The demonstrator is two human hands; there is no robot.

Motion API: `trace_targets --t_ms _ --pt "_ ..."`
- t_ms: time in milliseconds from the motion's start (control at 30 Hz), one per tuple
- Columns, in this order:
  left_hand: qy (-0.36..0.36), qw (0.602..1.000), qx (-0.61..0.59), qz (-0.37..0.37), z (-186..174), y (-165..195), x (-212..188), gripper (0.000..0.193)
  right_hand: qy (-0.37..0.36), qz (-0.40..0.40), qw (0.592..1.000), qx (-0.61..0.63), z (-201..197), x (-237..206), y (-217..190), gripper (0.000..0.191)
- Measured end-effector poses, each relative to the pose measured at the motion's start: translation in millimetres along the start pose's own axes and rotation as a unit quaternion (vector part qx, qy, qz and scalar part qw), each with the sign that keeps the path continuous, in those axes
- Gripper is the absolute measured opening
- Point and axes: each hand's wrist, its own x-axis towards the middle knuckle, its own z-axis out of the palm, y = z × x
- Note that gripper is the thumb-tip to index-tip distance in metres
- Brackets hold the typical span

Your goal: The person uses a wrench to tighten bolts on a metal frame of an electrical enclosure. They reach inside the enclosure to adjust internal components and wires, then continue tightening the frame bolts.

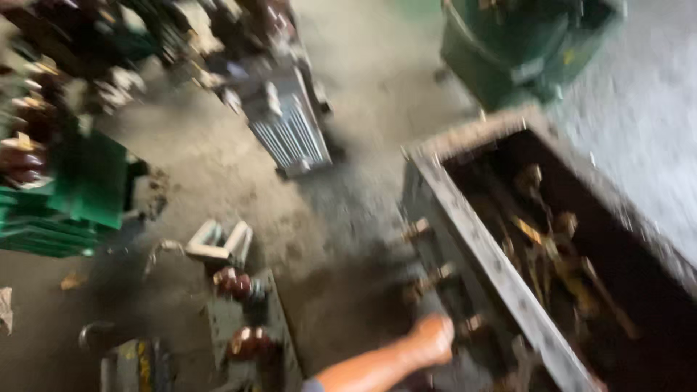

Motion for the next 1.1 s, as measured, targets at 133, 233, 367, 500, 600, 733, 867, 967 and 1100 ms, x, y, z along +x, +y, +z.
trace_targets --t_ms 133,233,367,500,600,733,867,967,1100 --pt "0.034 0.999 -0.007 -0.032 -7 1 -8 0.028 -0.007 -0.017 0.999 -0.037 -35 -46 20 0.019" --pt "0.055 0.995 -0.073 -0.041 -24 5 -7 0.021 -0.022 -0.032 0.999 0.004 -43 -62 32 0.019" --pt "-0.010 0.982 -0.148 -0.114 -51 16 -5 0.023 0.000 -0.019 1.000 -0.008 -32 -60 23 0.021" --pt "0.087 0.986 -0.143 0.005 -72 26 -24 0.027 -0.034 -0.072 0.997 -0.016 -24 -56 5 0.021" --pt "0.049 0.977 -0.150 -0.142 -82 27 -46 0.028 -0.060 -0.079 0.994 -0.039 -18 -54 2 0.021" --pt "-0.116 0.924 -0.363 0.000 -64 36 -73 0.024 -0.100 -0.107 0.988 -0.044 0 -48 11 0.021" --pt "-0.066 0.874 -0.472 -0.099 -27 30 -92 0.023 -0.074 -0.095 0.991 -0.054 18 -47 23 0.024" --pt "-0.039 0.773 -0.578 -0.259 -8 12 -92 0.023 -0.086 -0.116 0.989 -0.007 27 -48 29 0.042" --pt "0.022 0.705 -0.646 -0.291 -1 -10 -90 0.022 -0.082 -0.081 0.993 -0.004 42 -38 33 0.034"
